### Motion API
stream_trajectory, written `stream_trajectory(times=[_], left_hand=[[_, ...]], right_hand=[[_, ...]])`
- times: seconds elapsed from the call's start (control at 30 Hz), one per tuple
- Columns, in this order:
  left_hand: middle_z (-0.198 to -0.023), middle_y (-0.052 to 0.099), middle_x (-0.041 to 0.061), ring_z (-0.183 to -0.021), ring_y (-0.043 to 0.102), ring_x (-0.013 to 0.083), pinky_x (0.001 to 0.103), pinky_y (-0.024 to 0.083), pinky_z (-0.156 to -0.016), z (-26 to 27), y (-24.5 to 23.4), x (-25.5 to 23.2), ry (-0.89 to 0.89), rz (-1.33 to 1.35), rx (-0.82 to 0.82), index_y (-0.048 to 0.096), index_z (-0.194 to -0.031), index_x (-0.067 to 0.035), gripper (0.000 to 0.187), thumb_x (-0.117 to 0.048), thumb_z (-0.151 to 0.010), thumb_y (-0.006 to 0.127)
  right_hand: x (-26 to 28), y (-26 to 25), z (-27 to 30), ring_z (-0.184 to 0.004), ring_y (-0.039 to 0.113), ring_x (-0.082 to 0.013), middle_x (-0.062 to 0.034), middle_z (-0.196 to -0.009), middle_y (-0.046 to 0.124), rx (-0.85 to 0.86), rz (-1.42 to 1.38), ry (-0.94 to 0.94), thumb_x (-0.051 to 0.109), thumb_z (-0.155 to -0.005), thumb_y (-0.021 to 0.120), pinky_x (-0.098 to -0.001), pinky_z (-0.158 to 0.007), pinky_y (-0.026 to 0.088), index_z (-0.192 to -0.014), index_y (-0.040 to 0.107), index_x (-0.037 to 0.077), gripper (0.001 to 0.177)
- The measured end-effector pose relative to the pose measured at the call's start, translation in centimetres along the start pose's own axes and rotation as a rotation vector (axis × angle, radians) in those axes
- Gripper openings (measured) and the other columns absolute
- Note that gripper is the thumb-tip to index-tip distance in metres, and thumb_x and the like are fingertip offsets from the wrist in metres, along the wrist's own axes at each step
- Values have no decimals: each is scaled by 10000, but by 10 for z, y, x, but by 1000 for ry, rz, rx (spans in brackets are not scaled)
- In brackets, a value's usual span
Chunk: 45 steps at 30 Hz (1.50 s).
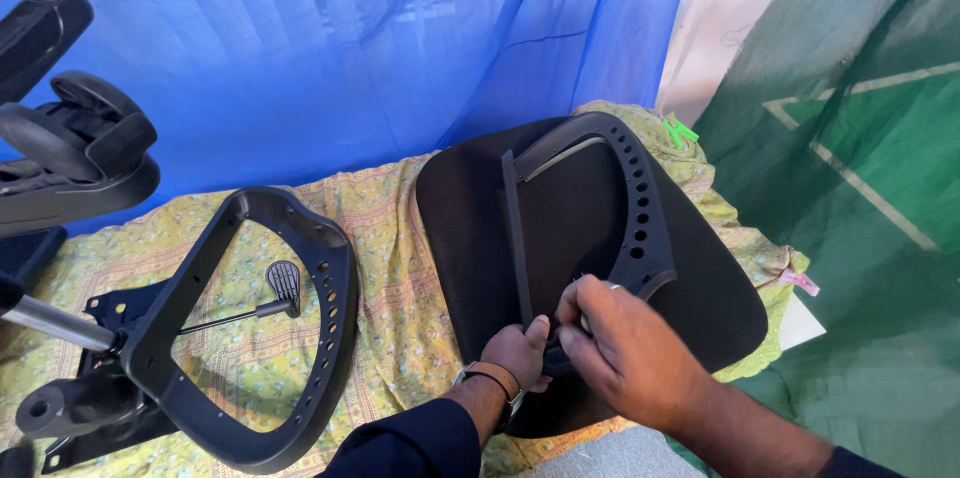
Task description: The person attaches a black plastic frame to a chair seat using a screwdriver and screws. They align the frame, insert screws, and tighten them to secure the frame to the seat.
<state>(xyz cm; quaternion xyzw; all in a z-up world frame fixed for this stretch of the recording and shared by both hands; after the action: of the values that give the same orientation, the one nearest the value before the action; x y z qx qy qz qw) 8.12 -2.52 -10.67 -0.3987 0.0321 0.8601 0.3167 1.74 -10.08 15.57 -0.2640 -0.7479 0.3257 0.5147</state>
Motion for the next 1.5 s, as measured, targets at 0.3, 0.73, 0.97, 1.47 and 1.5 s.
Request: stream_trajectory(times=[0.3, 0.73, 0.97, 1.47, 1.5], left_hand=[[-866, 745, 112, -722, 745, 196, 319, 635, -671, 16, -3, -7, -21, 22, -16, 669, -1105, -5, 616, -570, -1025, 437], [-868, 738, 136, -717, 733, 206, 323, 628, -665, 10, -2, -4, -34, 22, 6, 670, -1105, -3, 614, -571, -1009, 458], [-912, 738, 134, -755, 723, 196, 326, 607, -693, -10, -1, 7, -32, -102, -6, 670, -1145, -13, 665, -627, -1020, 446], [-967, 763, 117, -714, 747, 174, 292, 621, -609, -26, 5, 21, -149, -47, -24, 580, -1306, -42, 597, -557, -1033, 451], [-983, 754, 96, -731, 750, 179, 302, 627, -628, -28, 6, 24, -161, -23, -12, 577, -1315, -68, 564, -539, -1027, 458]], right_hand=[[-37, -14, 5, -798, 758, -291, -108, -830, 756, 68, 237, 442, 349, -831, 738, -396, -686, 594, -1070, 621, 119, 351], [3, 28, 13, -889, 663, -283, -85, -928, 617, 256, 210, 56, 116, -853, 682, -415, -771, 534, -1018, 553, 77, 213], [8, 34, 9, -824, 697, -272, -84, -937, 635, 298, 272, 165, 245, -834, 672, -397, -735, 573, -1083, 544, 84, 322], [-12, 47, -4, -1012, 683, -252, -92, -1132, 593, 610, 433, 258, 154, -865, 709, -346, -869, 582, -1200, 615, 141, 348], [-9, 46, -2, -1020, 683, -253, -87, -1177, 568, 594, 413, 238, 113, -834, 732, -337, -876, 588, -1248, 621, 185, 434]])
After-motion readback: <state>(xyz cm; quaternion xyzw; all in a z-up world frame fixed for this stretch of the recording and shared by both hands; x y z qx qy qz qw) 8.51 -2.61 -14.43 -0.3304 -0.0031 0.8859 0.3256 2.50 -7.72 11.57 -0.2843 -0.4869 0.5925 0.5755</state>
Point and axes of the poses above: each hand's wrist, its own z-axis away from the middle knuckle, its own y-axis out of the palm, x = y × z, the point moved 10 cm from there along -z, towards the middle knuckle
